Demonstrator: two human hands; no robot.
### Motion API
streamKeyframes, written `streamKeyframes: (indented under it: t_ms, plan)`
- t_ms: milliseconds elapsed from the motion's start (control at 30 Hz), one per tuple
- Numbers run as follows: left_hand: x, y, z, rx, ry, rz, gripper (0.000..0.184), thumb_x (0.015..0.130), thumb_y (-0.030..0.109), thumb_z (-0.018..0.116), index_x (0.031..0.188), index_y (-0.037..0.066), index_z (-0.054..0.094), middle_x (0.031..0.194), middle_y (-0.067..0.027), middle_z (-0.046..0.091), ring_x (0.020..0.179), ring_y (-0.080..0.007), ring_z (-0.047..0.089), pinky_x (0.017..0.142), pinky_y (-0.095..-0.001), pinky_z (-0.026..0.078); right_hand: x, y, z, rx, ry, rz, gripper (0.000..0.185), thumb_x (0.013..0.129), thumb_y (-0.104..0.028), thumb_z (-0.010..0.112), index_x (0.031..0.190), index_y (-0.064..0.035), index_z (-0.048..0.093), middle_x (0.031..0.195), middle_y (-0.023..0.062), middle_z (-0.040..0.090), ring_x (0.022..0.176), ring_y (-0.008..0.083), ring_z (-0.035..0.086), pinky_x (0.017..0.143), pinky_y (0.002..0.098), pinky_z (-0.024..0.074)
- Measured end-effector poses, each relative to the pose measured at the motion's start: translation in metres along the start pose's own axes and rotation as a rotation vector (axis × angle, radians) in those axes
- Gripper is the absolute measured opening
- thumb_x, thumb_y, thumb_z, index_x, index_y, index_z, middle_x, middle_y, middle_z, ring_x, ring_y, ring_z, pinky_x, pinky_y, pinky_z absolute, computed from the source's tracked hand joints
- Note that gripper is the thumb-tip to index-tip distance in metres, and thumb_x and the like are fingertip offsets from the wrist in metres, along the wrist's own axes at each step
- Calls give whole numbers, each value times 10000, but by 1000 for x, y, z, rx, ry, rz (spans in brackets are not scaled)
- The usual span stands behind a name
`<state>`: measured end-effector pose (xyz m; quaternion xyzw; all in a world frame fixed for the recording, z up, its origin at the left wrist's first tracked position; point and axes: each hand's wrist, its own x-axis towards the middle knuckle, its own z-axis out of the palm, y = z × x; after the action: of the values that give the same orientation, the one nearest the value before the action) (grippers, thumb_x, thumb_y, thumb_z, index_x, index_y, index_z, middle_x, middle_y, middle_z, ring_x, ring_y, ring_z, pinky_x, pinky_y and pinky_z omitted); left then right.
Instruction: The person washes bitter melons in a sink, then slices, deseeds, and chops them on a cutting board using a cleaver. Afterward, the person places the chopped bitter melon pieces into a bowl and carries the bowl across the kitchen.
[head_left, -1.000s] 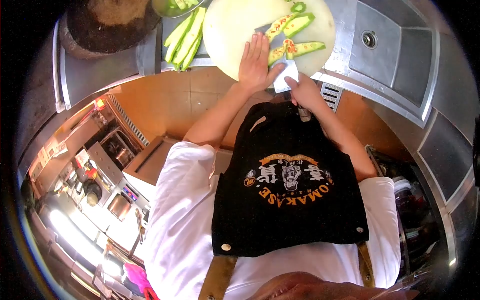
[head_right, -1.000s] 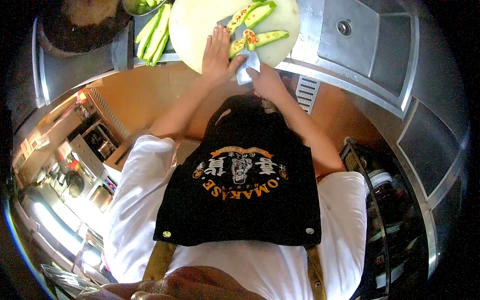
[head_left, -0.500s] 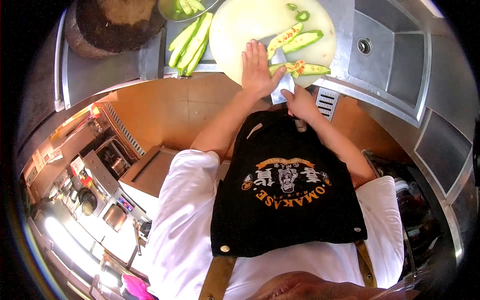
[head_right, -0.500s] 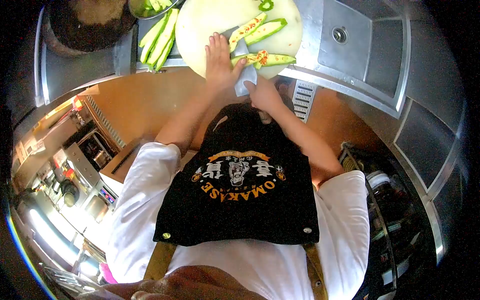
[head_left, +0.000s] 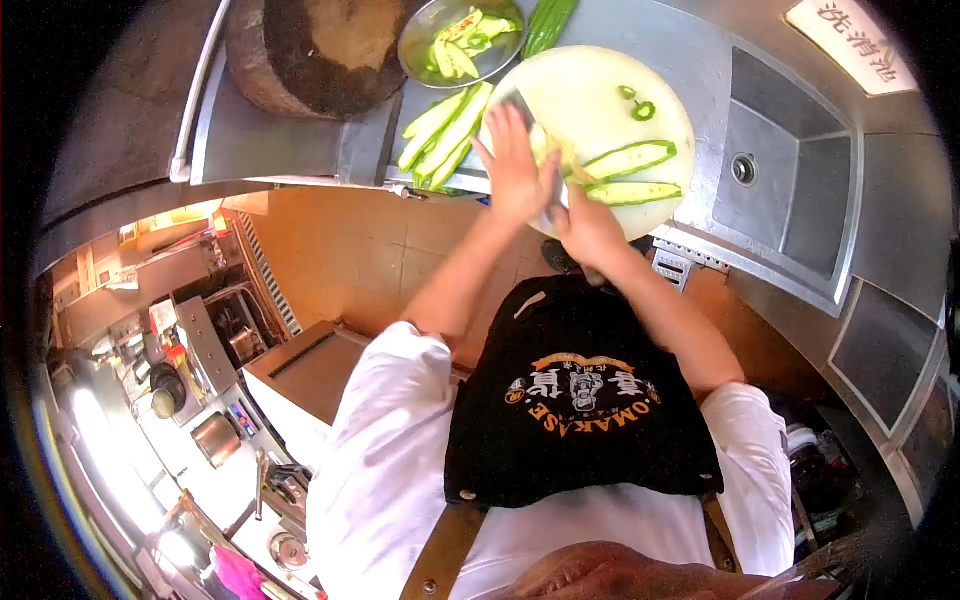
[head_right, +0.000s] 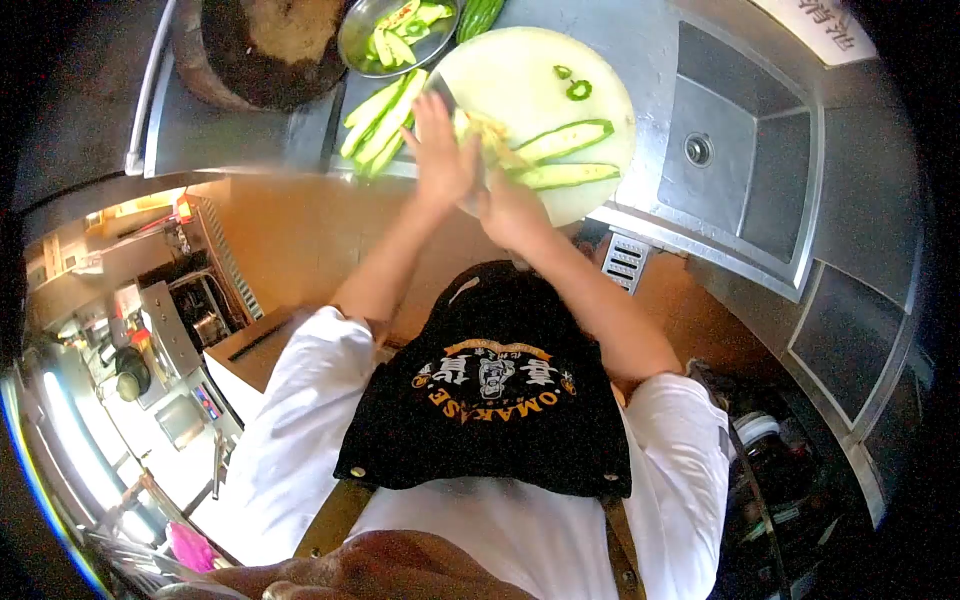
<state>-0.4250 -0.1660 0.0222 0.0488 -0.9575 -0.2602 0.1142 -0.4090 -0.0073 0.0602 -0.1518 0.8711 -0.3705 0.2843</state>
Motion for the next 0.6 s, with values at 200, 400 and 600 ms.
streamKeyframes:
  t_ms: [200,400,600]
  plan:
    - [142,-54,-82,178,313,-10,843,961,532,487,1509,-64,253,1582,-320,164,1496,-446,97,1144,-681,33,42,-77,-71,215,-234,2,338,922,-257,514,1038,59,540,857,278,660,820,411,664,764,484,520]
    - [122,-86,-7,192,246,-17,716,867,459,663,1368,-21,486,1351,-264,525,1273,-427,471,1101,-610,275,-24,25,-77,453,-134,115,260,955,-137,563,1181,-9,557,685,34,566,518,122,517,499,305,450]
    - [-18,48,54,109,-270,356,694,803,291,724,1422,115,467,1273,-184,570,1178,-349,548,1028,-470,414,-102,139,-120,590,349,406,164,987,-107,571,1145,-66,571,715,10,578,554,111,525,490,272,450]
